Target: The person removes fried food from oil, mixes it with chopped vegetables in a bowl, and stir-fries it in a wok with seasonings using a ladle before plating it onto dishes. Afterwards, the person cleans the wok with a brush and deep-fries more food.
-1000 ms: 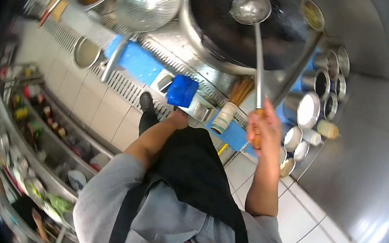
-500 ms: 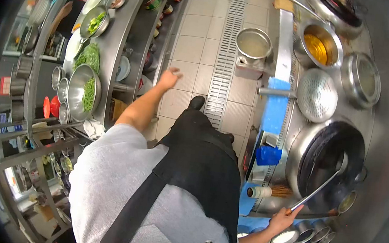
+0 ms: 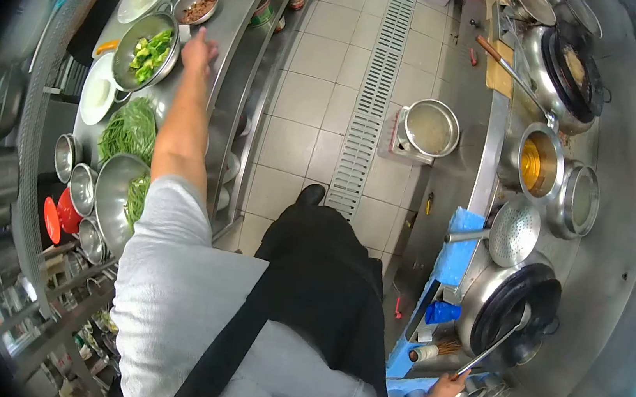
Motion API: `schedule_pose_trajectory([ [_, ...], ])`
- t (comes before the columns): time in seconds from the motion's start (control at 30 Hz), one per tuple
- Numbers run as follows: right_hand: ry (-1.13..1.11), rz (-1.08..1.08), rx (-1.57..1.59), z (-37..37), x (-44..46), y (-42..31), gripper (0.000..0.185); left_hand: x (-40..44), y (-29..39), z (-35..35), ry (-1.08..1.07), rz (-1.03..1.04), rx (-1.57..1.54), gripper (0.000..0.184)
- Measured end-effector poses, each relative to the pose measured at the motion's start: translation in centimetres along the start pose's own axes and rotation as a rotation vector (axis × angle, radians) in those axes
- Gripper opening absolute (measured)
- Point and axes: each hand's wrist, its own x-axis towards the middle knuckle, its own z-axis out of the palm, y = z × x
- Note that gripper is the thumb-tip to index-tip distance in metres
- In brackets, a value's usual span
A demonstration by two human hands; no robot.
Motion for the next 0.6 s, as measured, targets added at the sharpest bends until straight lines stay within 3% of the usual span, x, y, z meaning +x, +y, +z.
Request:
schedule_pose_trajectory([
  [0.07, 0.068, 0.029, -0.224, -2.7, -2.3, -4.7, 0.067, 2.5, 1.8, 0.8, 0.077, -0.059, -0.035, 0.050],
  [0.1, 0.200, -0.057, -0.299, -2.5, -2.7, -3.7, 0.058, 3.5, 2.1, 1.2, 0.088, -0.078, -0.061, 0.051],
  [0.2, 0.119, -0.067, -0.090, -1.5, -3.9, -3.0, 0.052, 7.1, 1.5, 2.1, 0.118, -0.108, -0.145, 0.053],
  [0.23, -0.079, 0.062, -0.038, -3.1, -5.4, -8.0, 0.051, 8.8, 0.9, 2.3, 0.130, -0.103, -0.176, 0.053],
  [0.3, -0.402, -0.135, 0.043, -2.2, -6.3, -11.0, 0.049, 9.7, 0.4, 2.8, 0.166, -0.094, -0.233, 0.045],
  [0.33, -0.603, -0.034, 0.323, 1.6, -5.7, -8.2, 0.047, 9.8, -0.1, 3.3, 0.146, -0.104, -0.251, 0.043],
  [0.37, -0.763, 0.087, 0.278, 0.4, -6.8, -13.9, 0.046, 10.0, -0.8, 3.6, 0.133, -0.112, -0.267, 0.041],
  [0.43, -0.850, -0.158, 0.314, 1.1, -8.4, -20.2, 0.046, 7.3, -0.9, 3.0, 0.089, -0.061, -0.296, 0.031],
  [0.5, -0.914, -0.290, 0.452, 6.0, -7.0, -19.8, 0.045, 2.5, -1.9, 2.9, -0.004, -0.036, -0.264, 0.022],
  [0.53, -0.947, -0.352, 0.521, 7.6, -6.4, -19.4, 0.045, -2.3, -1.0, 2.5, -0.055, -0.125, -0.442, 0.020],
  [0.6, -0.943, -0.438, 0.485, 8.2, -5.2, -22.8, 0.044, -8.6, -4.3, 0.8, -0.195, -0.136, -0.219, 0.016],
])
